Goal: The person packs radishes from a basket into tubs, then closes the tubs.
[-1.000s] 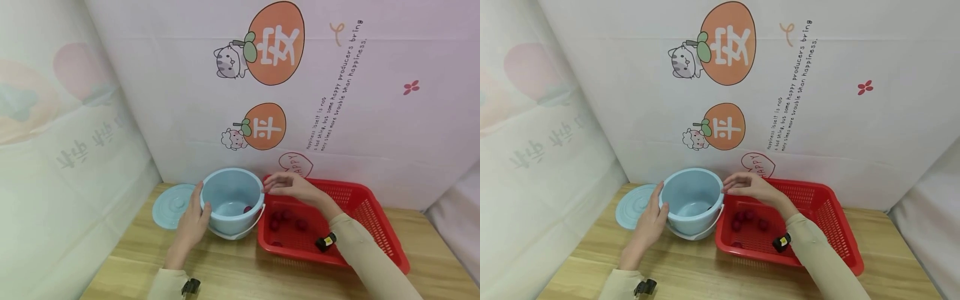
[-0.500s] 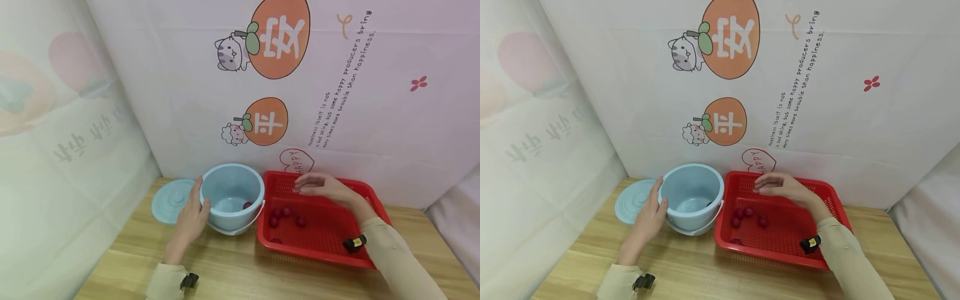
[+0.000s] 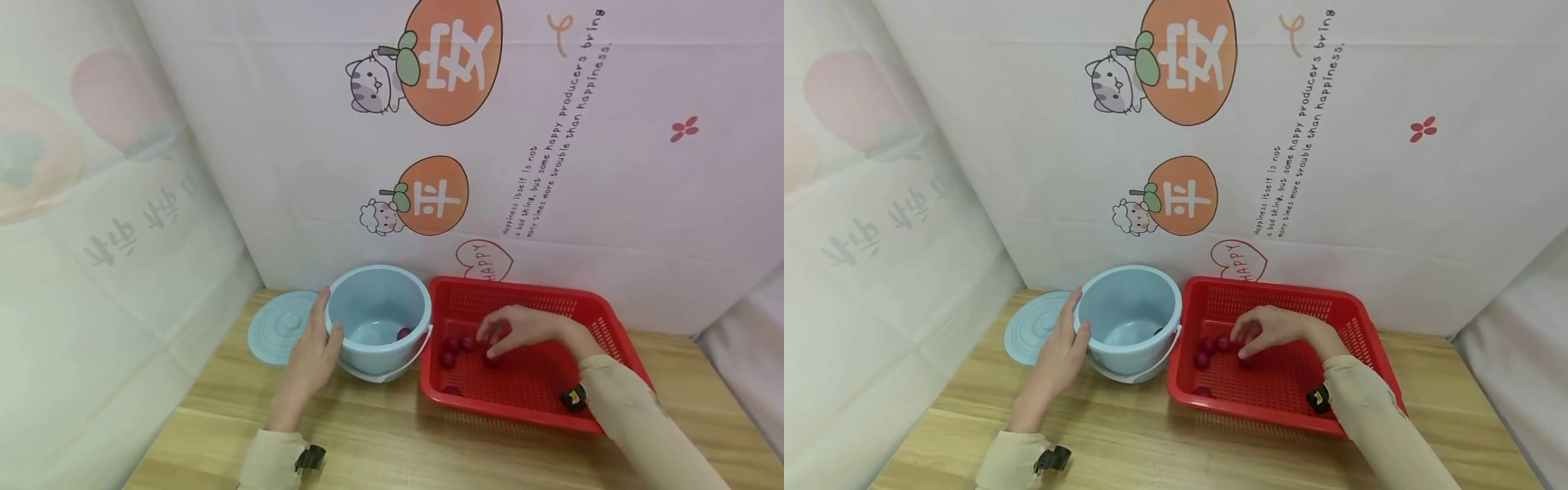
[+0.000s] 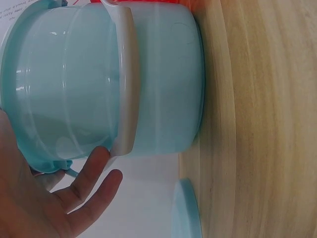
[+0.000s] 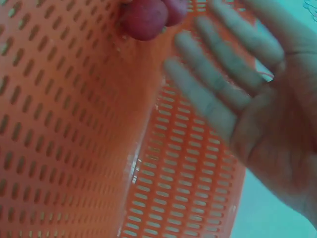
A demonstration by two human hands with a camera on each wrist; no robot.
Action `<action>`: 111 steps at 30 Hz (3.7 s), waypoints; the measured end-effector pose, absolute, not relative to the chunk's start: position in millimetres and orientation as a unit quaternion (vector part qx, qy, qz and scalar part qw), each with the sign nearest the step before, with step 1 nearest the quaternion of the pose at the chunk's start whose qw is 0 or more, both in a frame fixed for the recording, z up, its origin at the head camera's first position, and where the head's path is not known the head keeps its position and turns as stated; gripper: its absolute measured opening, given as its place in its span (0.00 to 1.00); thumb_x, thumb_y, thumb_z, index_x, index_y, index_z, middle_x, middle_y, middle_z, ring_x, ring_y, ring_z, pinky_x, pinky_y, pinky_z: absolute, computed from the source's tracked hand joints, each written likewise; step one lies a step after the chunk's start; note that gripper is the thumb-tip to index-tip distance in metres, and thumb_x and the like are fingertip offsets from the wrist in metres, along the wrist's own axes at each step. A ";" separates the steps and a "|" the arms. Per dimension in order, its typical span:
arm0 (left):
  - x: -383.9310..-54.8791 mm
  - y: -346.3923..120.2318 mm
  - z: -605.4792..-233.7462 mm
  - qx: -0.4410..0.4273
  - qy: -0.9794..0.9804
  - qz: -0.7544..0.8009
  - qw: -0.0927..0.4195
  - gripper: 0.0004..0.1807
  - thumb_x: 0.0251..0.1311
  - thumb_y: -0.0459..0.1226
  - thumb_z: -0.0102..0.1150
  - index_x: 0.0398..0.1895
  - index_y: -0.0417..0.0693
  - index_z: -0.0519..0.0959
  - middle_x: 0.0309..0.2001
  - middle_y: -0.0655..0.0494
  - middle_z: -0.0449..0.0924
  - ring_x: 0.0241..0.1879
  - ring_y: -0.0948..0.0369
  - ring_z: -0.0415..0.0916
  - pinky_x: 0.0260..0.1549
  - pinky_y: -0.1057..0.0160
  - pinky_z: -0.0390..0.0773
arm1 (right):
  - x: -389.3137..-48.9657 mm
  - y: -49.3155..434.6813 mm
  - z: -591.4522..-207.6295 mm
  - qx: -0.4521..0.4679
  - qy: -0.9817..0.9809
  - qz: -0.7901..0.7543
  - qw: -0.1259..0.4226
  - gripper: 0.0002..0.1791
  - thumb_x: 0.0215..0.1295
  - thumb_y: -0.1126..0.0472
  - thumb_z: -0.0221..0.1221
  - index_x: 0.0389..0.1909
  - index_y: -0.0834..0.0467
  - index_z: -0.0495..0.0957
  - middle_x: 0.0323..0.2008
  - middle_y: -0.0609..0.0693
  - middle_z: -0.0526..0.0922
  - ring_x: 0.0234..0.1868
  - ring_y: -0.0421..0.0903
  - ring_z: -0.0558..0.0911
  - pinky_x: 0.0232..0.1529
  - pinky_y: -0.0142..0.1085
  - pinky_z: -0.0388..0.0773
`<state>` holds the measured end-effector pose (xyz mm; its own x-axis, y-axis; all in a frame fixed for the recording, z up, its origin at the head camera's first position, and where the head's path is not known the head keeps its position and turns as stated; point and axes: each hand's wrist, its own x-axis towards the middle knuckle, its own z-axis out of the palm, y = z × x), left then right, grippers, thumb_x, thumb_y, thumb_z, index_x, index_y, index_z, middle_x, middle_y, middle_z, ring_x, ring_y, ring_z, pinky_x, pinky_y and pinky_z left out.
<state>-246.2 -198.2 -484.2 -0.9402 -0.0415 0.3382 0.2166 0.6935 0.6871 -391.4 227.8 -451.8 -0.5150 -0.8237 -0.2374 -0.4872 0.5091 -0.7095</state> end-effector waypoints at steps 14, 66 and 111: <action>-246.5 -195.9 -483.7 -0.049 -0.904 -0.391 0.164 0.37 0.83 0.51 0.41 0.88 0.57 0.43 0.84 0.48 0.52 0.75 0.39 0.64 0.60 0.31 0.74 | -389.9 226.7 -464.1 -0.402 0.826 -0.236 0.317 0.15 0.66 0.61 0.72 0.51 0.60 0.84 0.46 0.51 0.86 0.48 0.53 0.84 0.47 0.36 0.81; -244.8 -195.9 -483.6 -0.052 -0.902 -0.389 0.180 0.37 0.83 0.51 0.42 0.87 0.55 0.44 0.84 0.47 0.53 0.74 0.38 0.64 0.61 0.30 0.73 | -386.5 221.1 -425.7 -0.278 0.819 -0.448 0.226 0.24 0.72 0.53 0.68 0.66 0.53 0.81 0.59 0.53 0.86 0.60 0.53 0.83 0.61 0.56 0.80; -239.2 -194.8 -484.2 -0.050 -0.898 -0.398 0.179 0.38 0.83 0.55 0.40 0.87 0.54 0.45 0.84 0.46 0.51 0.78 0.40 0.60 0.66 0.32 0.70 | -359.7 114.3 -409.6 -0.364 0.722 -0.551 0.205 0.20 0.74 0.58 0.66 0.65 0.51 0.82 0.58 0.53 0.87 0.62 0.56 0.84 0.60 0.52 0.82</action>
<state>-239.2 -194.8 -484.2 -0.9309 -0.0529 0.3614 0.2320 0.6787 0.6968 -359.7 114.3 -409.6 -0.6513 -0.7516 0.1042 -0.2991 0.1281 -0.9456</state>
